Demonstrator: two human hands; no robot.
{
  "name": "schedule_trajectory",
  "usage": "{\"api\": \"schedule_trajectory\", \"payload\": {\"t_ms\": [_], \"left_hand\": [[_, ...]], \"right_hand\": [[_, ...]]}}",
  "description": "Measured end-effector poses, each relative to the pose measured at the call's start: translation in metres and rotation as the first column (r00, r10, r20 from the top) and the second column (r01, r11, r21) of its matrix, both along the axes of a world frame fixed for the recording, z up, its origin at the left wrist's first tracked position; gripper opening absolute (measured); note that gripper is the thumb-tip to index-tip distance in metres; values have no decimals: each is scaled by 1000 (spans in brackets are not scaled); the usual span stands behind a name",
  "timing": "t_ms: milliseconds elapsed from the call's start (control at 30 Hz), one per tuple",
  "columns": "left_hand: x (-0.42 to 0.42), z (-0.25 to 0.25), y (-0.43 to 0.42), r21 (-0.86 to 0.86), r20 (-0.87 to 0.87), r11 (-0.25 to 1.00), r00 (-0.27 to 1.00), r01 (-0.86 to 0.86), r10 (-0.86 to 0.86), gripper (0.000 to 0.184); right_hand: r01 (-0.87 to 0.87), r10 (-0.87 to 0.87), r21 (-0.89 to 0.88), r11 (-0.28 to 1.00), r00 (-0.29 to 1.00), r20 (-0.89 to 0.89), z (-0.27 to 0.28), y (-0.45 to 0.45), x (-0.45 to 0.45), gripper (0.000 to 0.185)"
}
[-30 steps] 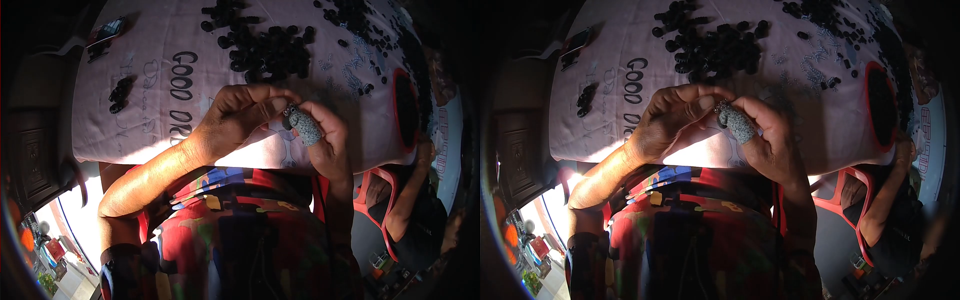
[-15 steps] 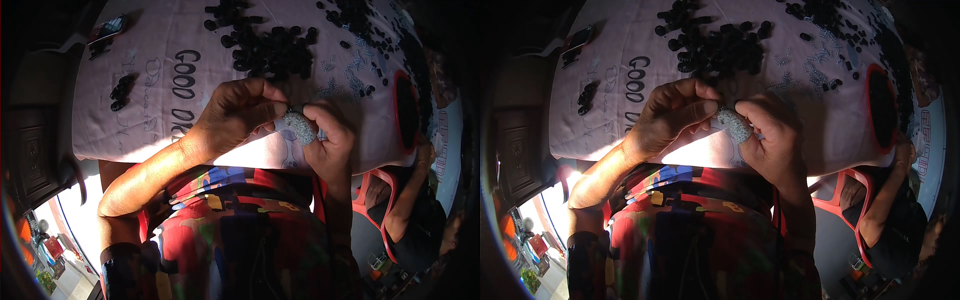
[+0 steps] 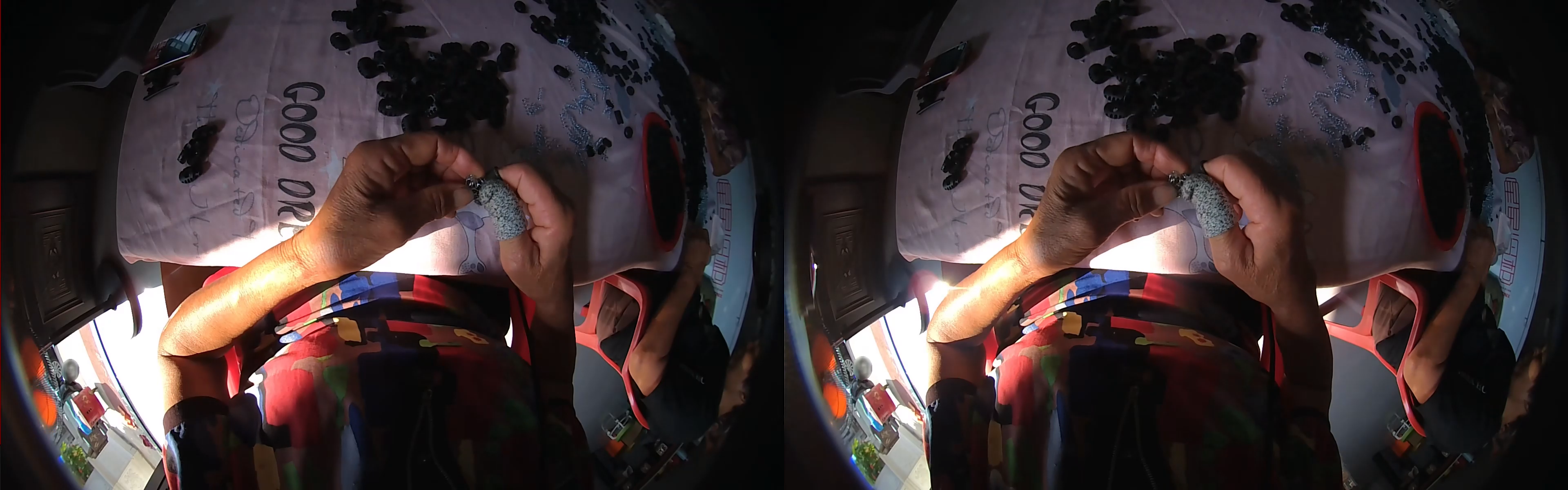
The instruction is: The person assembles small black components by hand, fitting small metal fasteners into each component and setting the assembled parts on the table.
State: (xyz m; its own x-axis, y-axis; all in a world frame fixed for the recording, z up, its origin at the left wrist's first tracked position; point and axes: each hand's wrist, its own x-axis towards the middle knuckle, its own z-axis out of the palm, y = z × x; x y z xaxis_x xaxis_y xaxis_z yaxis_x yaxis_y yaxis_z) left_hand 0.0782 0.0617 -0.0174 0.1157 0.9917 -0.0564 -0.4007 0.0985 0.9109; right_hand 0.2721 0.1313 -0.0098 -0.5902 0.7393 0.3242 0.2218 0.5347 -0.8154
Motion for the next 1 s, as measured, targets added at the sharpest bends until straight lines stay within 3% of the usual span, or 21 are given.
{"api": "schedule_trajectory", "payload": {"t_ms": [233, 367, 633, 733, 833, 1000], "left_hand": [[3, -2, -5, 179, -269, 983, 959, -46, 94, 18], [11, -6, -2, 143, -112, 982, 984, -124, 141, 11], [-2, -8, 5, -127, 165, 990, 985, 69, -48, 10], [-2, -5, 2, -141, 75, 986, 994, 87, -77, 13], [-7, -2, 2, -189, 148, 957, 970, 218, -192, 20], [-6, -5, 4, -175, 334, 941, 917, 288, -218, 25]], "right_hand": [[-22, 24, -79, 997, 999, 25, 7, -2, 0, 6], [-39, 37, -41, 998, 998, -40, 3, 2, -3, 7], [-46, 48, 40, 998, 997, -63, -8, 4, 3, 12], [-54, 65, 143, 988, 995, -79, -9, 8, 2, 15], [-51, 72, 212, 976, 993, -95, -9, 9, 2, 19], [-35, 63, 270, 962, 993, -96, -4, 8, 1, 22]]}}
